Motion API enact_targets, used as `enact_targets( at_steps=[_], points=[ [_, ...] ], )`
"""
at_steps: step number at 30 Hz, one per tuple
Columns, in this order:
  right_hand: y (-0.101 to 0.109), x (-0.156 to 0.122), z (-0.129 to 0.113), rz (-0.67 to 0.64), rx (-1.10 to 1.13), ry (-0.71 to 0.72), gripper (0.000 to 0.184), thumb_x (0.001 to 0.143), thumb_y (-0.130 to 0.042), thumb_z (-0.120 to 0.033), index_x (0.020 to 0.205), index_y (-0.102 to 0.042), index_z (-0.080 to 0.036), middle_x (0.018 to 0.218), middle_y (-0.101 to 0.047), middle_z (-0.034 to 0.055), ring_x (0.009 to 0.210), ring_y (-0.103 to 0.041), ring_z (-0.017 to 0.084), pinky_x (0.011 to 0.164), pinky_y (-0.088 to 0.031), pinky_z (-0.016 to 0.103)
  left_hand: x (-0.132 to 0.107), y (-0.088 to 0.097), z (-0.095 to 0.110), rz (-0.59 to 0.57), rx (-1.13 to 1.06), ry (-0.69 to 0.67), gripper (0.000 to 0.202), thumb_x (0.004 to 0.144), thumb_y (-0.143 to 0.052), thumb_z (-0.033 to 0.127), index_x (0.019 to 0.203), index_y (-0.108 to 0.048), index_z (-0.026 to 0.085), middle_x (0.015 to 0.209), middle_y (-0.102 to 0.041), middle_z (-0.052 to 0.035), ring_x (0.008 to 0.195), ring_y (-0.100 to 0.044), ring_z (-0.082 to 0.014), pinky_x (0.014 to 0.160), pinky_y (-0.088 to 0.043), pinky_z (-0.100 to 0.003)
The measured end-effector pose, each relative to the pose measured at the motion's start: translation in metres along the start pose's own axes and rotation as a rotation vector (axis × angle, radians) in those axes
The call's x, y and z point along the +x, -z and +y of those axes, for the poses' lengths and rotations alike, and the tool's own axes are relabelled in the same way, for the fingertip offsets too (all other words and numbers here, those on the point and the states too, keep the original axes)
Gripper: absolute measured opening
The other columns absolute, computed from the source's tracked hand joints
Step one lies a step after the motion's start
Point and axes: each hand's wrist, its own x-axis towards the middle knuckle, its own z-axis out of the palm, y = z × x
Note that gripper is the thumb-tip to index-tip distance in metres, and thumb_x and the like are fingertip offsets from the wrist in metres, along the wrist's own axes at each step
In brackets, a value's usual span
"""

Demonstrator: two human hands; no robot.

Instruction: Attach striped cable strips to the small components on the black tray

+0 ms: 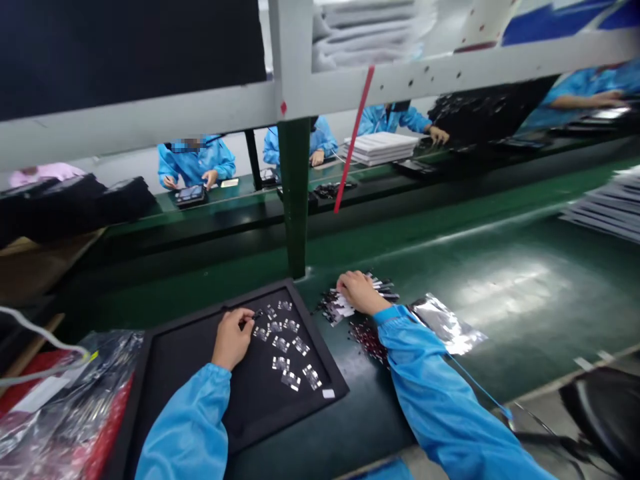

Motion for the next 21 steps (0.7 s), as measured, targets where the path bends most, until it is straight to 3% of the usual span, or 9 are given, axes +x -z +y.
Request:
enact_targets(
  at_steps=[5, 9, 13, 17, 21],
  points=[
    [-0.007, -0.002, 0.003, 0.116, 0.071, 0.055, 0.019, 0.091, -0.043, -0.015, 0.085, -0.061, -0.018, 0.092, -0.069, 0.0104, 0.091, -0.056, 0.025, 0.093, -0.032, 0.042, -0.005, 0.002, 0.003, 0.045, 0.003, -0.011, 0.020, 0.082, -0.059, 0.015, 0.095, -0.072, 0.021, 0.086, -0.071, -0.0042, 0.088, -0.064, -0.0230, 0.086, -0.050, -0.040],
    [-0.001, -0.006, 0.012, 0.233, 0.177, 0.059, 0.022, 0.093, -0.038, -0.022, 0.087, -0.058, -0.021, 0.087, -0.069, 0.0074, 0.090, -0.062, 0.024, 0.102, -0.032, 0.049, -0.009, 0.003, 0.003, 0.048, 0.001, -0.004, 0.024, 0.083, -0.057, 0.012, 0.097, -0.073, 0.021, 0.086, -0.071, -0.0046, 0.087, -0.064, -0.0221, 0.086, -0.049, -0.039],
    [0.012, -0.011, 0.019, 0.352, 0.293, 0.043, 0.022, 0.097, -0.034, -0.031, 0.090, -0.054, -0.023, 0.091, -0.071, 0.0074, 0.092, -0.066, 0.024, 0.096, -0.043, 0.043, -0.010, 0.003, 0.001, 0.046, -0.021, 0.008, 0.023, 0.084, -0.055, 0.012, 0.096, -0.073, 0.020, 0.089, -0.070, -0.0056, 0.089, -0.065, -0.0222, 0.085, -0.049, -0.038],
    [0.025, -0.018, 0.018, 0.599, 0.494, -0.083, 0.024, 0.097, -0.043, -0.042, 0.097, -0.056, -0.022, 0.093, -0.072, 0.0090, 0.090, -0.069, 0.025, 0.084, -0.050, 0.038, -0.010, 0.003, -0.001, 0.054, -0.063, 0.018, 0.022, 0.085, -0.054, 0.016, 0.095, -0.073, 0.020, 0.089, -0.070, -0.0055, 0.086, -0.066, -0.0212, 0.082, -0.050, -0.037],
    [0.039, -0.024, 0.005, 0.814, 0.521, -0.110, 0.032, 0.096, -0.049, -0.042, 0.114, -0.063, -0.020, 0.093, -0.073, 0.0094, 0.095, -0.068, 0.027, 0.092, -0.049, 0.043, -0.010, 0.004, 0.001, 0.076, -0.106, 0.019, 0.020, 0.084, -0.054, 0.018, 0.092, -0.073, 0.020, 0.087, -0.069, -0.0054, 0.082, -0.066, -0.0205, 0.079, -0.051, -0.036]
  ],
)
